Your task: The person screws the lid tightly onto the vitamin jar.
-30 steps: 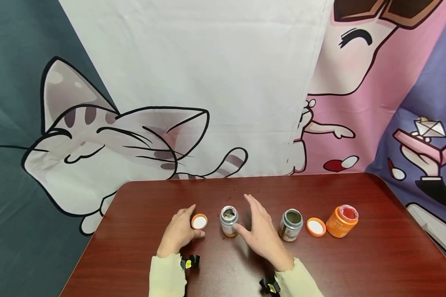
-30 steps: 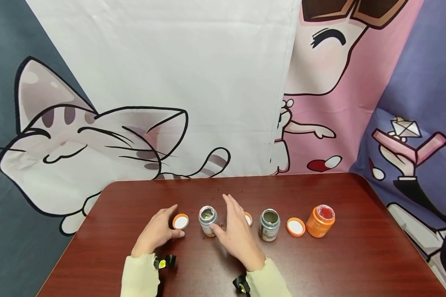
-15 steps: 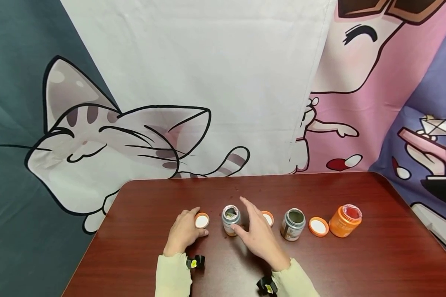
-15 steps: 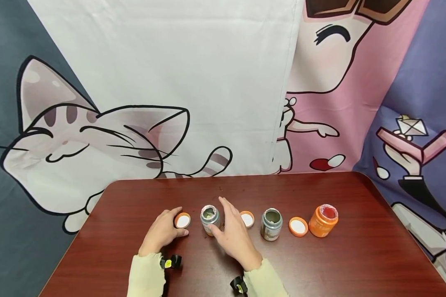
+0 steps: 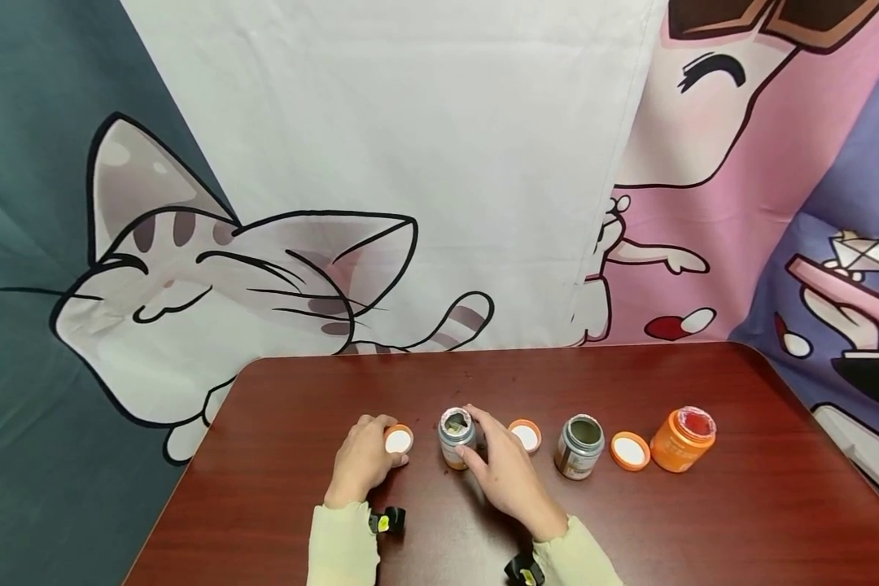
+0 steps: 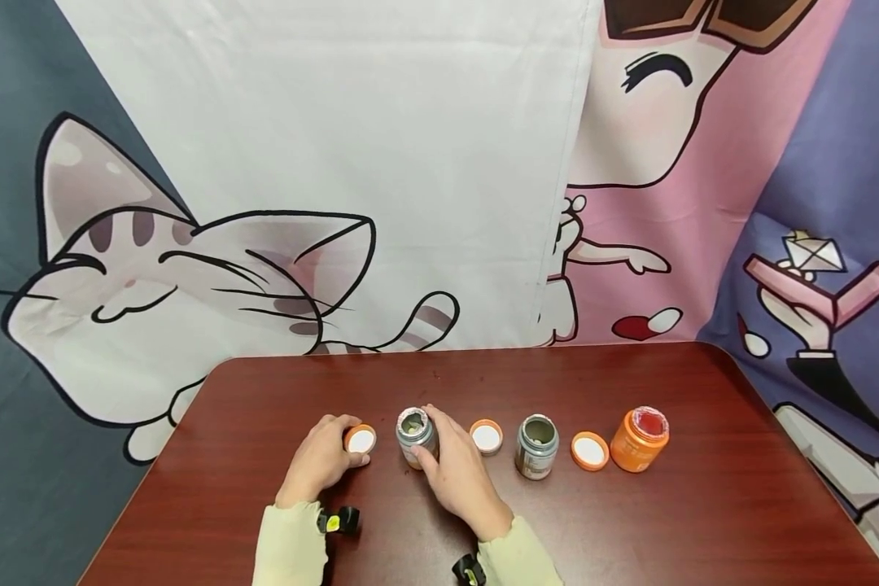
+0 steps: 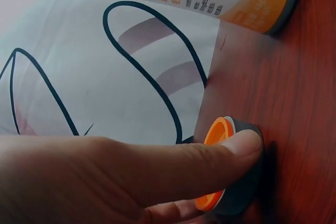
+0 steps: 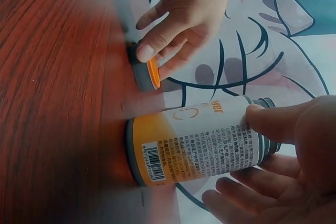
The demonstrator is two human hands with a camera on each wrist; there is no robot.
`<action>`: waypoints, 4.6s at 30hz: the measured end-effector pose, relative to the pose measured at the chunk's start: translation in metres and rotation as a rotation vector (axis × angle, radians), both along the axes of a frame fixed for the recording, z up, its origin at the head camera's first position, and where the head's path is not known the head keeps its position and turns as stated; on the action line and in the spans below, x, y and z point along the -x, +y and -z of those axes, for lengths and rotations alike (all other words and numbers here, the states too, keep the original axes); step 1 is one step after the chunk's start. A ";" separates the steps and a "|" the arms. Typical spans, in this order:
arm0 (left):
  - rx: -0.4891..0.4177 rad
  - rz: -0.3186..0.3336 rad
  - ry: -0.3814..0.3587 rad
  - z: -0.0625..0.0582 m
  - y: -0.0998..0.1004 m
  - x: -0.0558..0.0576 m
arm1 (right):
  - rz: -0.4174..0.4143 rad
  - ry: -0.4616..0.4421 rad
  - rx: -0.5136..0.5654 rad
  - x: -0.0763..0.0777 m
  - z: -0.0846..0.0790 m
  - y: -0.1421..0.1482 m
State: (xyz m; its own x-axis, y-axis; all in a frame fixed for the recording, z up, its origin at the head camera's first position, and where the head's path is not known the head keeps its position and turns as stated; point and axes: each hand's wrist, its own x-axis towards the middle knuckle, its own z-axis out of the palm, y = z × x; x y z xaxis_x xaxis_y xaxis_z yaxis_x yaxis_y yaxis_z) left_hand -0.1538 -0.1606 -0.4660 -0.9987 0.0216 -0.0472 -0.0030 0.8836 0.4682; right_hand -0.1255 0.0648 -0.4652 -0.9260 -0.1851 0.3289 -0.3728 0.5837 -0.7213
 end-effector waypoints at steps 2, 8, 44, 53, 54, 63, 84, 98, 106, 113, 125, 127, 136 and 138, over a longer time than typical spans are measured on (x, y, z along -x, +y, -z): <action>-0.002 0.001 0.001 0.000 -0.002 0.000 | 0.000 -0.019 0.010 0.000 0.000 0.000; -0.017 -0.008 0.019 -0.001 -0.004 -0.001 | 0.006 -0.039 0.040 0.000 0.002 0.000; -0.136 0.117 0.204 -0.039 0.010 -0.009 | -0.005 -0.107 0.083 0.003 0.002 0.002; -0.118 0.148 0.234 -0.046 0.016 -0.013 | -0.013 -0.108 0.077 0.003 0.002 0.002; -0.118 0.153 0.237 -0.047 0.017 -0.013 | -0.013 -0.106 0.079 0.003 0.002 0.002; -0.117 0.175 0.280 -0.050 0.023 -0.016 | -0.024 -0.110 0.094 0.003 0.003 0.002; -0.095 0.222 0.346 -0.054 0.030 -0.021 | -0.006 -0.115 0.062 0.003 0.002 0.002; -0.126 0.214 0.352 -0.057 0.035 -0.021 | -0.016 -0.121 0.068 0.004 0.001 0.002; -0.198 0.244 0.361 -0.056 0.039 -0.019 | -0.026 -0.117 0.083 0.004 0.003 0.003; -0.250 0.283 0.369 -0.053 0.044 -0.018 | -0.041 -0.109 0.100 0.004 0.005 0.003; -0.202 0.345 0.429 -0.049 0.052 -0.017 | -0.046 -0.111 0.097 0.005 0.004 0.003; -0.190 0.354 0.438 -0.048 0.053 -0.016 | -0.042 -0.097 0.097 0.005 0.004 0.003; -0.157 0.385 0.427 -0.045 0.058 -0.017 | -0.046 -0.074 0.083 0.004 0.004 0.003; -0.143 0.398 0.427 -0.044 0.059 -0.017 | -0.048 -0.074 0.079 0.004 0.004 0.003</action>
State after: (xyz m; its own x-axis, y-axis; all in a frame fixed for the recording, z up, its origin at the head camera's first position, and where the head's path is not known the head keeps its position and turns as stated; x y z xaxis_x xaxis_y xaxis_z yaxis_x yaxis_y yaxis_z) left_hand -0.1369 -0.1018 -0.4224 -0.8427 0.3739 0.3873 0.5293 0.7065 0.4697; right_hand -0.1291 0.0683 -0.4696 -0.9390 -0.2061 0.2753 -0.3431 0.5066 -0.7909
